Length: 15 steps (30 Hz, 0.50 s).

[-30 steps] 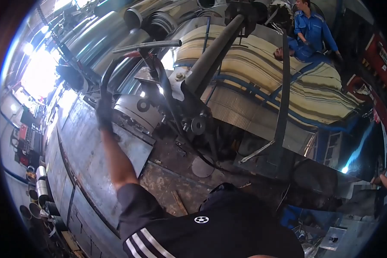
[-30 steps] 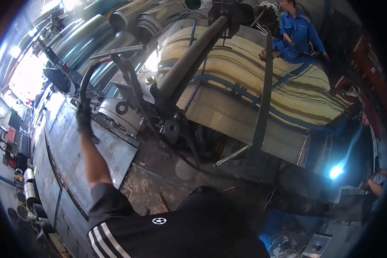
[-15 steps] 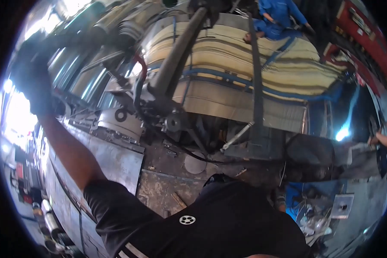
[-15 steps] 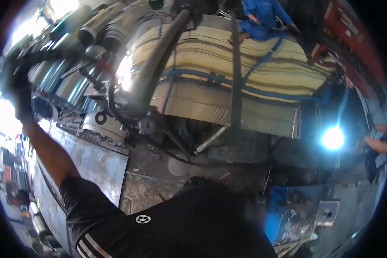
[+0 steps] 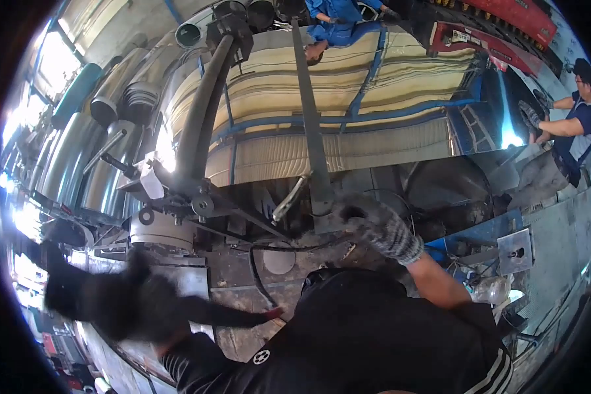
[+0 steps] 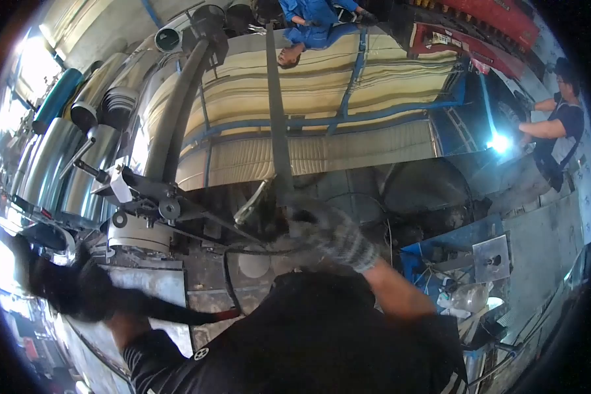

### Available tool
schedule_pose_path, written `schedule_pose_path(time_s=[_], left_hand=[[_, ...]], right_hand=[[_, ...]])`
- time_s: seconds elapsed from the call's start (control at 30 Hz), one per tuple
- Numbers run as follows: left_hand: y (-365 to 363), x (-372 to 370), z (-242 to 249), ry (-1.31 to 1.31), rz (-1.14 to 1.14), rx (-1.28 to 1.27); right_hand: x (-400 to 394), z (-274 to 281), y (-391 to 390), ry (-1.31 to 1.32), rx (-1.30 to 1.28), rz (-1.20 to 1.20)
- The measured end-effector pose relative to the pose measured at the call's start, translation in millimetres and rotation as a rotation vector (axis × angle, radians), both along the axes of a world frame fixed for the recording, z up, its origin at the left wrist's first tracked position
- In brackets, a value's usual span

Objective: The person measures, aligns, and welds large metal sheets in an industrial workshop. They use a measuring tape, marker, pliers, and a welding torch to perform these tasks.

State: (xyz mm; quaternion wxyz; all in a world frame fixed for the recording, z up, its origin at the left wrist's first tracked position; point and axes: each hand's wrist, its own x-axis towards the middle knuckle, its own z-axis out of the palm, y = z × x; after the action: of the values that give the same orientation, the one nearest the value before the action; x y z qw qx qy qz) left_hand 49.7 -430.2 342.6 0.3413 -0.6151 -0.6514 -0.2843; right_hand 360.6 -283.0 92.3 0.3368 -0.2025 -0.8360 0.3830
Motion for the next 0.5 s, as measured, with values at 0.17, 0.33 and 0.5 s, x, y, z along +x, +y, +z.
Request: schedule_pose_path(time_s=[0.17, 0.33, 0.5], left_hand=[[65, 86, -17, 0.557, -0.562, -0.209], [101, 152, -110, 0.104, -0.539, -0.254], [75, 203, -247, -1.369, -0.709, -0.525]], right_hand=[[-42, 90, -43, 0.537, -0.418, 0.297], [2, 51, -34, 0.451, -0.972, 0.009], [42, 6, -45, 0.344, -0.830, -0.296]])
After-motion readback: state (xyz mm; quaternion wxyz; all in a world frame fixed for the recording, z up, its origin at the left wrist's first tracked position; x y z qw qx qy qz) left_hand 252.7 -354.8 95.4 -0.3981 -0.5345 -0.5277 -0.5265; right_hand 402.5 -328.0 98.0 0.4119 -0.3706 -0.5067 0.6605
